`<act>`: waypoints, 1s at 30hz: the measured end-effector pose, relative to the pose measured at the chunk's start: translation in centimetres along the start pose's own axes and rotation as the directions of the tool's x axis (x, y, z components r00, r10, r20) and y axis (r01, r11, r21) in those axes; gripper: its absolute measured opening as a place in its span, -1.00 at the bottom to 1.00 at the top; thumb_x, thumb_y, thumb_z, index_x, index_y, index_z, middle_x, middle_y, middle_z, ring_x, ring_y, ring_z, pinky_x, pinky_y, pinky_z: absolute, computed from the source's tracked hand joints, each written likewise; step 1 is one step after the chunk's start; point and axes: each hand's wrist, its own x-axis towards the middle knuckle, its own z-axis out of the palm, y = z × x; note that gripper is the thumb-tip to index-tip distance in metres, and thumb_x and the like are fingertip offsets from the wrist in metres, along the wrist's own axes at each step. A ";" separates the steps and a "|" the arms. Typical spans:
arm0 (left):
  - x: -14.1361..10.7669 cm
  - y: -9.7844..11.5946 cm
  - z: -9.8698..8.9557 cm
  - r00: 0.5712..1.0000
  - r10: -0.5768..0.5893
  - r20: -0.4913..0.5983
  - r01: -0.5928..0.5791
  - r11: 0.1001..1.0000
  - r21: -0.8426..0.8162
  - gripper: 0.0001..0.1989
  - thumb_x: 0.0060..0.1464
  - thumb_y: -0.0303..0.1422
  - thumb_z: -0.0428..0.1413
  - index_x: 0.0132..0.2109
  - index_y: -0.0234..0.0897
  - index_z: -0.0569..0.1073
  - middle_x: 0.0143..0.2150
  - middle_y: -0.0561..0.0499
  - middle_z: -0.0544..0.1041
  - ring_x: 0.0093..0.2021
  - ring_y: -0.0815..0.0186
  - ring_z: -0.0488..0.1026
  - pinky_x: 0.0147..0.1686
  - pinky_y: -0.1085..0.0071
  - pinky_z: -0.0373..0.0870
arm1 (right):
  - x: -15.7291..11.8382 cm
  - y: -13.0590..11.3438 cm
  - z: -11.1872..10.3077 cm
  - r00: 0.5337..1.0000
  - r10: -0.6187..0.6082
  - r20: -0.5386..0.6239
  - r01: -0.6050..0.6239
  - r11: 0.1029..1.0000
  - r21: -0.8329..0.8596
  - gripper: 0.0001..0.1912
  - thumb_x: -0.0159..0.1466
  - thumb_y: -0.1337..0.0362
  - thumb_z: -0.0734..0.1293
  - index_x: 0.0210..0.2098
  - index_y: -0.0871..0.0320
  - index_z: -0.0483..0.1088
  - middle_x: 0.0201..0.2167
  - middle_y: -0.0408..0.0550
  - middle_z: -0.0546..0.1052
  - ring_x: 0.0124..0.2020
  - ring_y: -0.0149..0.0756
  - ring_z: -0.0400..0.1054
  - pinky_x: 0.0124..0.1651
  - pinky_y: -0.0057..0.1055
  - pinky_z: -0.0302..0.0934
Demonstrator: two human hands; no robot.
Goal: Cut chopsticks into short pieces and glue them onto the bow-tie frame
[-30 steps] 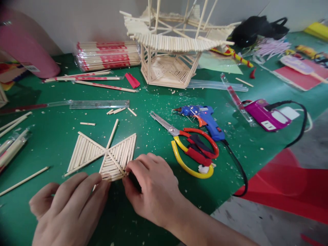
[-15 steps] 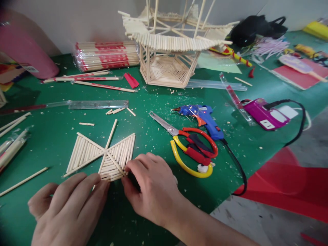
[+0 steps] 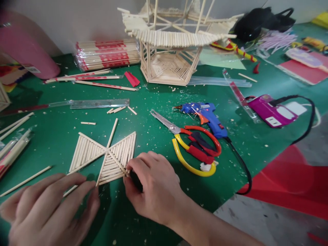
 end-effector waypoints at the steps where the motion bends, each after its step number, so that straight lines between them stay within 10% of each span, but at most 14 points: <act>1: 0.0 -0.1 -0.1 0.999 -0.036 0.005 0.036 0.999 -0.016 -0.95 -0.03 -0.39 0.13 -0.33 -0.18 0.44 -0.36 -0.04 0.52 -0.25 0.08 0.38 -0.31 0.17 0.20 | 0.0 0.0 0.0 1.000 -0.001 0.003 0.001 1.000 0.003 -0.92 0.16 0.34 0.20 -0.34 0.16 0.30 -0.44 -0.08 0.38 -0.40 -0.30 0.23 -0.34 -0.33 0.11; 19: -0.1 -0.9 0.5 0.937 0.313 0.152 -0.326 0.943 0.066 -0.77 0.06 -0.48 -0.04 -0.16 -0.38 0.43 -0.22 -0.14 0.46 -0.15 0.04 0.29 -0.31 0.24 0.15 | -0.2 0.1 0.1 1.000 0.005 0.019 -0.005 1.000 0.009 -0.95 0.16 0.34 0.22 -0.35 0.15 0.27 -0.43 -0.10 0.37 -0.38 -0.31 0.21 -0.33 -0.34 0.08; 30: -0.1 -0.5 0.4 0.929 0.339 0.147 -0.354 0.931 0.095 -0.77 0.09 -0.50 -0.10 -0.16 -0.45 0.41 -0.20 -0.15 0.44 -0.14 0.02 0.28 -0.32 0.27 0.12 | -0.1 0.1 0.2 1.000 0.017 0.006 -0.017 1.000 -0.012 -0.96 0.15 0.33 0.22 -0.37 0.16 0.27 -0.45 -0.10 0.36 -0.40 -0.32 0.19 -0.35 -0.36 0.06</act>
